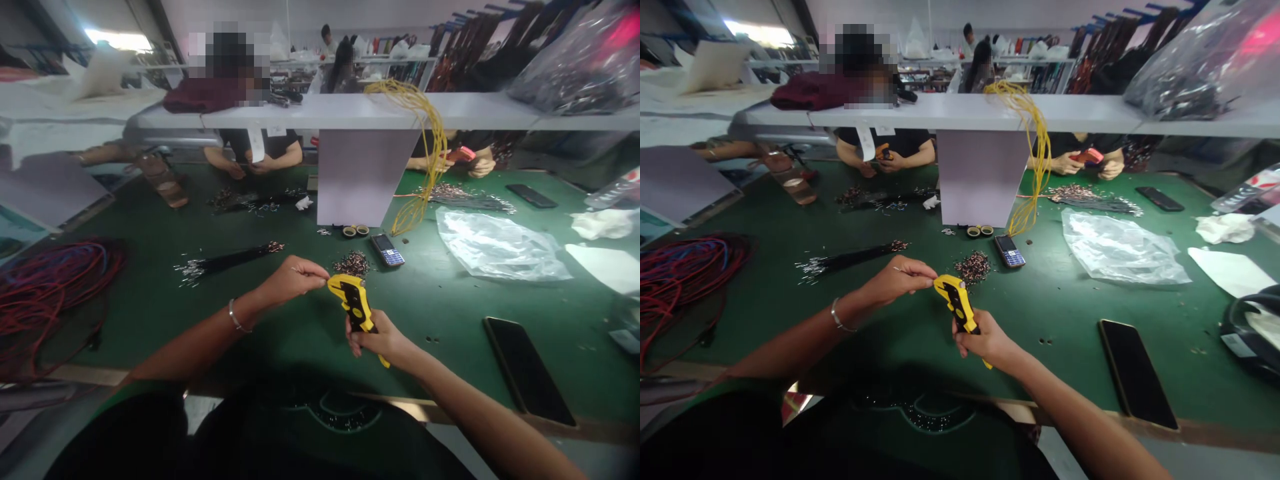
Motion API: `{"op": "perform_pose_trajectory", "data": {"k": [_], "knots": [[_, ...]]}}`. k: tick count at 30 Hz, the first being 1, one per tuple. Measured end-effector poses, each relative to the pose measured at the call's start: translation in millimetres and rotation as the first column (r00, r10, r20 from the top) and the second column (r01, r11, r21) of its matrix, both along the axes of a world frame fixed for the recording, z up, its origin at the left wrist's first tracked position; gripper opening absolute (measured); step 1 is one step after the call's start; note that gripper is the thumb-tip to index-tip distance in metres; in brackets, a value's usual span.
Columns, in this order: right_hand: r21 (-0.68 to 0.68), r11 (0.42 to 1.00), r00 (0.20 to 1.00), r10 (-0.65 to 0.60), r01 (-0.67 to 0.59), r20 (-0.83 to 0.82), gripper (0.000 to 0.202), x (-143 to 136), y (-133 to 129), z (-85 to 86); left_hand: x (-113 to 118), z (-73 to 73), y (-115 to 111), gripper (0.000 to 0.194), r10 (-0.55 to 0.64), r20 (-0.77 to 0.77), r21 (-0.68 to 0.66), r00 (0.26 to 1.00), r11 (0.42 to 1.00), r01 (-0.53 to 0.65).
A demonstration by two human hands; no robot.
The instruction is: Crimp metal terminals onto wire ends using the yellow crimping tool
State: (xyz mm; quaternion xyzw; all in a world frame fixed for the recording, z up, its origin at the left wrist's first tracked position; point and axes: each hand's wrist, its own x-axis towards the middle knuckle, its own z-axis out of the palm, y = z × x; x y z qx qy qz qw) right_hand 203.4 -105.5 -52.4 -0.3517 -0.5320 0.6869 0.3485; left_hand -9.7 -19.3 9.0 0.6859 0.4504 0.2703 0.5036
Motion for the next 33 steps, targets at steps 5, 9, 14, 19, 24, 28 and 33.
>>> {"op": "perform_pose_trajectory", "data": {"k": [5,9,14,19,24,28,33], "knots": [[0.085,0.988,0.980,-0.141,0.130,0.140,0.013,-6,16,-19.9,-3,-24.9,19,0.045,-0.130,0.105,-0.101,0.986,0.985,0.140],[0.197,0.965,0.961,-0.211,0.175,0.178,0.011,-10,25,-34.0,0,-33.4,23,0.055,-0.119,0.165,-0.142,0.979,0.979,0.143],[0.249,0.948,0.942,-0.253,0.196,0.220,0.009,-12,30,-40.3,4,-38.0,23,0.059,-0.100,0.190,-0.149,0.977,0.980,0.129],[0.218,0.952,0.948,-0.257,0.214,0.190,0.009,-14,32,-36.4,8,-42.5,27,0.062,-0.068,0.218,-0.156,0.974,0.982,0.103],[0.114,0.967,0.959,-0.244,0.229,0.144,0.013,-14,35,-37.1,10,-43.6,33,0.059,0.013,0.250,-0.173,0.968,0.984,0.031],[0.026,0.966,0.961,-0.257,0.256,0.096,0.015,-15,37,-40.3,11,-47.6,36,0.055,0.048,0.298,-0.163,0.953,0.987,0.001],[0.000,0.961,0.958,-0.276,0.276,0.073,0.015,-17,39,-44.4,10,-60.8,41,0.054,0.048,0.352,-0.142,0.935,0.990,0.003]]}}
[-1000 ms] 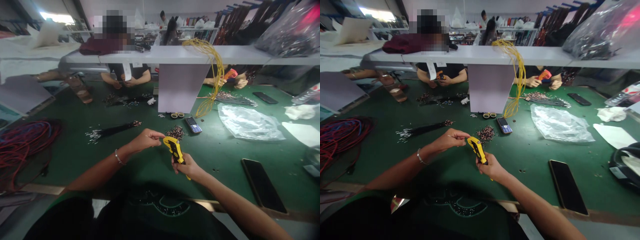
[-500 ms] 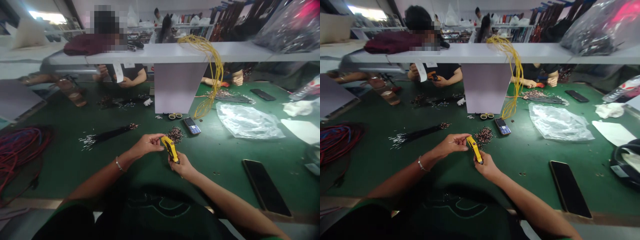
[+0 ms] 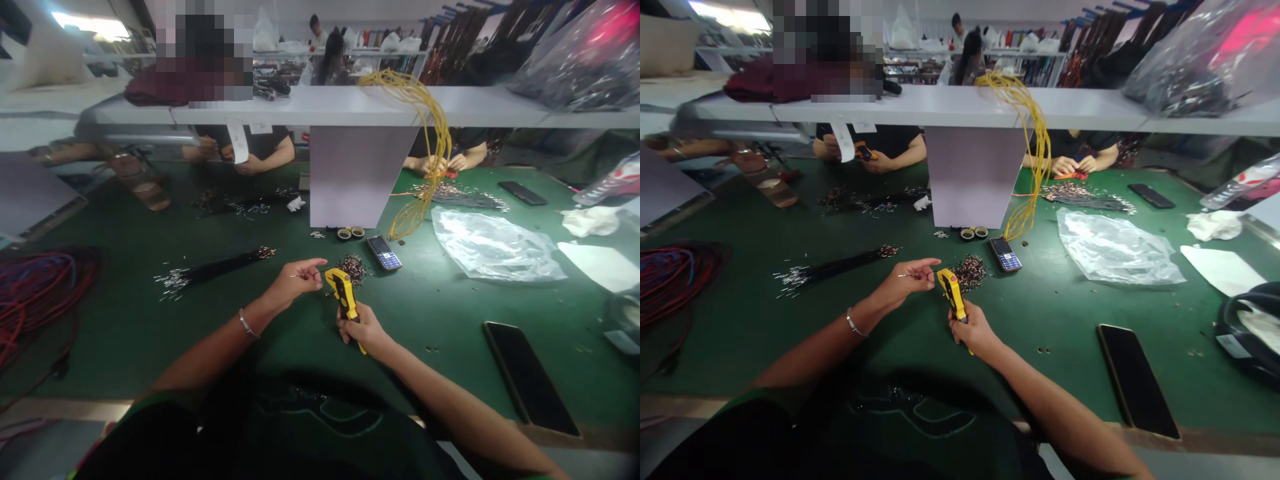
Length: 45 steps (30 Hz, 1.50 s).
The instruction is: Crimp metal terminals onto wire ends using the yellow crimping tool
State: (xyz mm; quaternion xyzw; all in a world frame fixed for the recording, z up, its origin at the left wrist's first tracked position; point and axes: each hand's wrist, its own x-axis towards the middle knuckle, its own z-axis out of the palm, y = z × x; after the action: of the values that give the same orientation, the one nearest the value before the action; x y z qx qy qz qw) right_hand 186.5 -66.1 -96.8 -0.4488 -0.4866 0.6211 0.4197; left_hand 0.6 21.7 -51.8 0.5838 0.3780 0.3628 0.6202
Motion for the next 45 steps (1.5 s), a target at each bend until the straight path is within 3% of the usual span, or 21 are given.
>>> {"op": "perform_pose_trajectory", "data": {"k": [5,10,17,22,29,32,35,40,45], "knots": [[-0.028,1.000,0.999,0.001,-0.003,-0.049,0.016,0,2,-4.5,-2,-5.6,5,0.053,0.032,0.045,-0.024,0.998,0.999,-0.031],[-0.056,0.998,0.997,0.014,-0.018,-0.070,0.015,-1,4,-8.6,-4,-7.7,11,0.048,0.136,0.159,-0.093,0.978,0.988,-0.122],[-0.073,0.997,0.998,0.026,-0.030,-0.061,0.014,-1,7,-9.6,-16,-17.2,23,0.042,0.120,0.410,-0.234,0.904,0.972,-0.023],[-0.083,0.996,0.997,0.027,-0.033,-0.076,0.015,-1,7,-6.9,-19,-20.5,27,0.040,0.140,0.457,-0.268,0.879,0.963,-0.014],[-0.077,0.997,0.997,0.020,-0.025,-0.068,0.015,-3,7,-1.2,-16,-18.0,25,0.014,0.211,0.497,-0.316,0.842,0.947,-0.051],[-0.075,0.997,0.997,0.009,-0.014,-0.078,0.015,-3,6,-1.5,-13,-14.4,21,0.020,0.238,0.479,-0.352,0.845,0.934,-0.064],[-0.074,0.997,0.996,-0.018,0.012,-0.087,0.016,-4,6,-3.1,-9,-8.9,12,0.039,0.250,0.431,-0.401,0.867,0.914,-0.065],[-0.051,0.996,0.994,-0.072,0.068,-0.079,0.016,-6,5,-3.2,7,-2.9,-16,0.056,0.137,0.375,-0.437,0.917,0.898,0.045],[-0.003,0.992,0.990,-0.126,0.126,-0.070,0.014,-8,2,1.8,27,0.8,-49,0.037,-0.138,0.292,-0.293,0.946,0.929,0.226]]}}
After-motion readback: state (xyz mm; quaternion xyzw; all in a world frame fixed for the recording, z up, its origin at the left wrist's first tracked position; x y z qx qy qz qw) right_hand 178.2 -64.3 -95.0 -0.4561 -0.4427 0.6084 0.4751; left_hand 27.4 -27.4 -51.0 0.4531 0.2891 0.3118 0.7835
